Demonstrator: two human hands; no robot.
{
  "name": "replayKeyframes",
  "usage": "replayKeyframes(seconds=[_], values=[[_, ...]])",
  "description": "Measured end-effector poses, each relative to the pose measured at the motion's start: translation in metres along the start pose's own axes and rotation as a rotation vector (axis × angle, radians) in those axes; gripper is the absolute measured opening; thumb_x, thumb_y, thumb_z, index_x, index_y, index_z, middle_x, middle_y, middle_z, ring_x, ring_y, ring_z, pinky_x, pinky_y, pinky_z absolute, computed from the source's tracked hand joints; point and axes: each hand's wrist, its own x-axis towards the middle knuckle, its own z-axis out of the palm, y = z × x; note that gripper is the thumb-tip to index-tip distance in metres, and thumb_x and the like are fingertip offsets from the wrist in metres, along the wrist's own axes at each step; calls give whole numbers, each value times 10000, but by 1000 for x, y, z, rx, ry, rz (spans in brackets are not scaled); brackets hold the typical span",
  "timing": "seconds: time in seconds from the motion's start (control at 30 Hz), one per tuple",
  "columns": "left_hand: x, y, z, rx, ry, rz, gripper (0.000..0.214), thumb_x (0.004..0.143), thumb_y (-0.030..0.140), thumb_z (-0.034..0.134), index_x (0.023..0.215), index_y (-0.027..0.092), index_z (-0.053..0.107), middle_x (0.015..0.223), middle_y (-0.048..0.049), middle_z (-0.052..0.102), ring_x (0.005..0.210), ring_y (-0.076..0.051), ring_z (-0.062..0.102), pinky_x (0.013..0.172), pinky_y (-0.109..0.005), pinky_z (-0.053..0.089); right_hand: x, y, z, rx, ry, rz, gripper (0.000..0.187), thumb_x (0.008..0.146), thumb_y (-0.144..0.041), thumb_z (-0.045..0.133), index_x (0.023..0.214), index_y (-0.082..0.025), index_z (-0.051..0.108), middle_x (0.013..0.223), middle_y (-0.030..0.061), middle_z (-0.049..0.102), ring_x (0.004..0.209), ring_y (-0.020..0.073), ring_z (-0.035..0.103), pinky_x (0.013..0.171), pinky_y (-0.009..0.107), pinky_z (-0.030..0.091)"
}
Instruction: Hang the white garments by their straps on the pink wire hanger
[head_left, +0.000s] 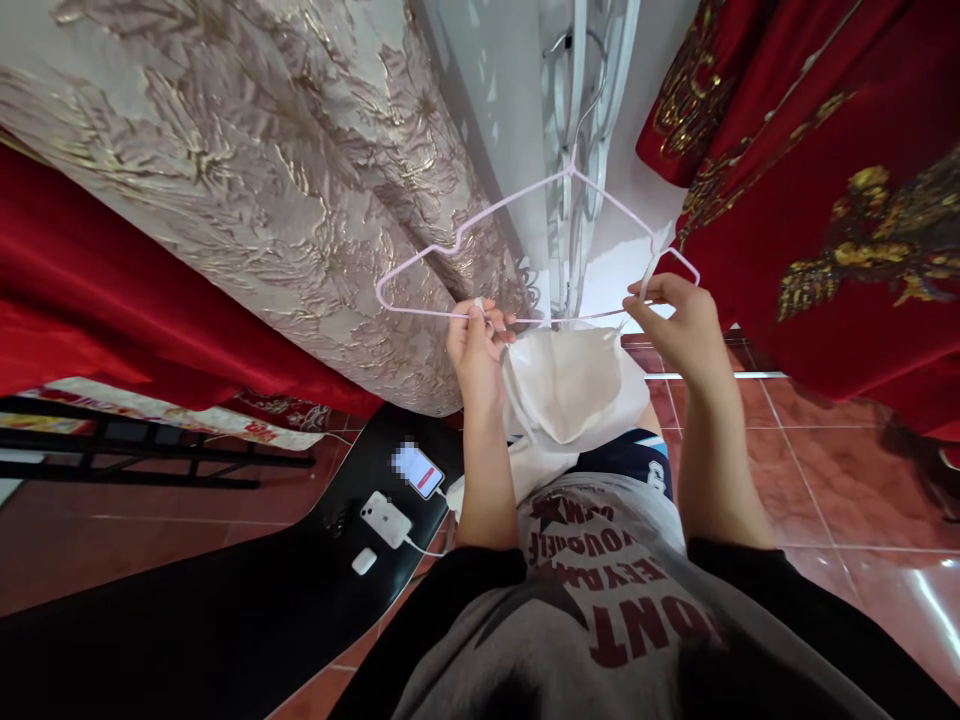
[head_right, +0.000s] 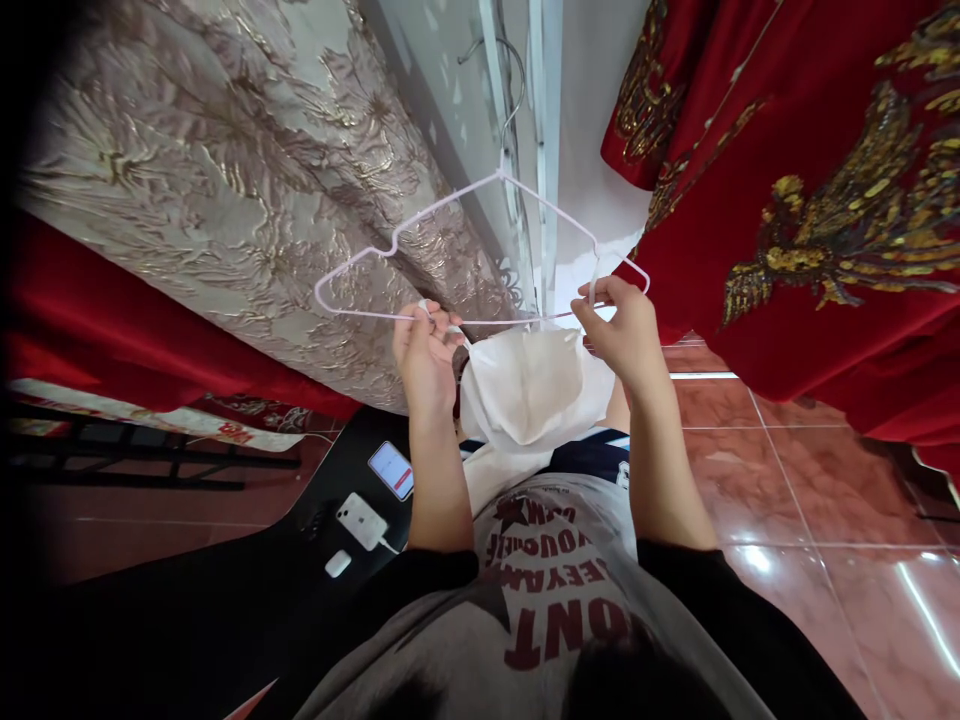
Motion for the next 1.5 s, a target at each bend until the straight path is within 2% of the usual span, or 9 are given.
replayKeyframes(seconds=[0.17,0.37,0.57,0.63,0.8,0.87,1.03,1.3,1.5], values=[[3,4,0,-15,-8,-38,318,939,477,775,843,222,611,637,30,503,694,-133,649,535,-207,446,15,-20,-2,288,107,-87,164,965,-288,642,962,-240,798,921,48,804,854,220,766,853,470,646],[2,9,-7,-38,-68,-99,289,904,444,822,874,213,650,662,23,537,731,-136,679,532,-194,455,40,11,-12,301,494,-169,344,1005,-418,681,1277,-219,749,1180,139,800,962,264,795,915,517,666],[3,6,-7,-92,-65,-143,266,894,391,833,849,196,657,662,20,560,707,-129,687,515,-186,453,-1,26,-27,317,902,-193,246,984,-377,717,1145,-215,807,997,67,816,872,263,812,813,487,675],[2,1,-4,-117,-64,-173,252,895,372,833,848,193,662,663,20,567,705,-126,693,530,-186,469,-22,12,-23,327,842,-261,132,943,-342,771,1018,-255,838,828,11,796,715,223,780,714,447,662],[-7,-9,3,-105,-41,-89,291,862,422,851,885,193,673,686,12,621,757,-147,741,593,-195,518,-36,-26,-7,77,22,-252,150,966,-384,728,1012,-297,841,1014,19,843,1035,259,790,913,475,631],[-9,-10,-1,-32,-30,-54,308,860,456,836,941,196,691,742,-18,689,831,-177,772,627,-205,537,-30,-30,0,28,-146,-239,218,992,-440,675,972,-290,831,1017,31,840,1042,258,768,911,468,605],[0,-4,-37,161,127,134,225,863,336,762,1035,221,674,1173,-102,801,969,-210,803,628,-200,537,-26,-24,9,2,-116,-216,249,998,-460,660,894,-275,789,973,33,830,980,252,720,935,467,533],[29,36,-62,424,305,659,98,865,157,729,925,166,652,1036,-80,822,962,-199,793,619,-214,536,-29,-26,3,59,-113,-238,172,991,-388,683,895,-291,788,950,-1,822,952,233,728,926,449,526],[51,57,-78,426,107,630,214,821,180,791,1031,187,753,1213,-64,820,1019,-198,803,898,-358,635,-29,-21,-2,40,-82,-270,185,995,-405,683,894,-290,786,938,4,816,941,231,719,926,448,517]])
